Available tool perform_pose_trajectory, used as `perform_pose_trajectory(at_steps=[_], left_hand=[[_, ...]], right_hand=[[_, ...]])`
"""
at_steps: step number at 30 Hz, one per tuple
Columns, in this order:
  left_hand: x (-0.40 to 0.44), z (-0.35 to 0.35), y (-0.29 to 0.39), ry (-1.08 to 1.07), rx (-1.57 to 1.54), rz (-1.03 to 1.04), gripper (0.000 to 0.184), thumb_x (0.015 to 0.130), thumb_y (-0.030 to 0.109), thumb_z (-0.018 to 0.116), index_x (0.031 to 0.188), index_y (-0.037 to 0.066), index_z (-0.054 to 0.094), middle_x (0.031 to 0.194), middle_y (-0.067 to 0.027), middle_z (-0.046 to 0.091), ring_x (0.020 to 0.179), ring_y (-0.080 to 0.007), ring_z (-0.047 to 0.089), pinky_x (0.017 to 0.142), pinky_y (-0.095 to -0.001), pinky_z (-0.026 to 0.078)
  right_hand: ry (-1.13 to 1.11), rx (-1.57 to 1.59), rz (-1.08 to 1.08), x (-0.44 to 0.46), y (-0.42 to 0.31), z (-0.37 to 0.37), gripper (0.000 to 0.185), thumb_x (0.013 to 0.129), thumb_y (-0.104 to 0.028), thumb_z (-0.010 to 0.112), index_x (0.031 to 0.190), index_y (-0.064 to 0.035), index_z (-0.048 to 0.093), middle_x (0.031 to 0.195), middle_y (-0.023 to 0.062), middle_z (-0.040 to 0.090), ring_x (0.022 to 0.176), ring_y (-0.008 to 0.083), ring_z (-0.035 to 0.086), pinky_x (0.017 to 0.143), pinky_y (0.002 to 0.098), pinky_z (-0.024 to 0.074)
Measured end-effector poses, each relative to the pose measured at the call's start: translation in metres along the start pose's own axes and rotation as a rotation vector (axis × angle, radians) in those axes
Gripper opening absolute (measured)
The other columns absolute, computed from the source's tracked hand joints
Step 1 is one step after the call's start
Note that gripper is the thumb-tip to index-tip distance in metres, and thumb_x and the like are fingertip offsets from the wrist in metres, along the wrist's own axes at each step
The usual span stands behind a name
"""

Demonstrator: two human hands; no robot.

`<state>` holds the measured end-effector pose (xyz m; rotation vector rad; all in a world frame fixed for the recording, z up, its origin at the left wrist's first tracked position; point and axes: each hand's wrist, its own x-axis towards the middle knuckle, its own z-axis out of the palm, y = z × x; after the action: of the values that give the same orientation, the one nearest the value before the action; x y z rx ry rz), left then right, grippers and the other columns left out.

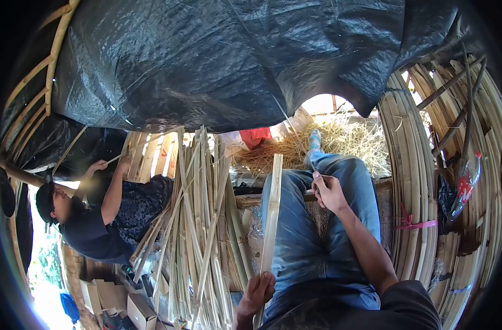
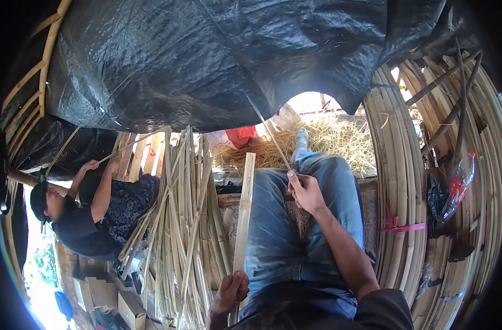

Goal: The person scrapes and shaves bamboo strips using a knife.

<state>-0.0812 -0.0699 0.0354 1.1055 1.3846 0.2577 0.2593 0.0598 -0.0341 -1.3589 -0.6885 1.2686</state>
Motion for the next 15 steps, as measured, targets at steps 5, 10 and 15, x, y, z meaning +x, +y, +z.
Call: perform_pose_trajectory(at_steps=[5, 10, 15], left_hand=[[0.016, 0.004, -0.002, 0.148, 0.199, 0.083, 0.032, 0.107, 0.026, 0.051, 0.105, -0.004, 0.062, 0.078, -0.0197, 0.062, 0.065, -0.0344, 0.059, 0.062, -0.0434, 0.048], [0.024, 0.01, -0.014, 0.378, 0.691, 0.262, 0.034, 0.106, 0.028, 0.05, 0.12, -0.002, 0.057, 0.091, -0.0302, 0.067, 0.082, -0.051, 0.061, 0.07, -0.0581, 0.046], [0.025, 0.016, 0.001, 0.409, 0.763, 0.262, 0.031, 0.107, 0.027, 0.048, 0.118, -0.001, 0.056, 0.085, -0.0309, 0.066, 0.078, -0.0514, 0.061, 0.068, -0.0604, 0.045]], right_hand=[[0.079, -0.372, -0.199, 0.004, 0.009, -0.001, 0.057, 0.102, -0.049, 0.055, 0.074, 0.0001, 0.065, 0.055, 0.0098, 0.059, 0.052, 0.022, 0.062, 0.054, 0.0392, 0.0469], [-0.109, -0.854, -0.349, -0.01, 0.018, 0.027, 0.062, 0.096, -0.063, 0.055, 0.086, -0.0056, 0.075, 0.067, 0.0205, 0.068, 0.068, 0.0403, 0.07, 0.067, 0.0477, 0.0574], [-0.152, -1.139, -0.458, -0.034, 0.036, 0.051, 0.064, 0.093, -0.067, 0.055, 0.086, -0.0064, 0.072, 0.064, 0.0219, 0.066, 0.062, 0.0408, 0.069, 0.059, 0.05, 0.0579]])
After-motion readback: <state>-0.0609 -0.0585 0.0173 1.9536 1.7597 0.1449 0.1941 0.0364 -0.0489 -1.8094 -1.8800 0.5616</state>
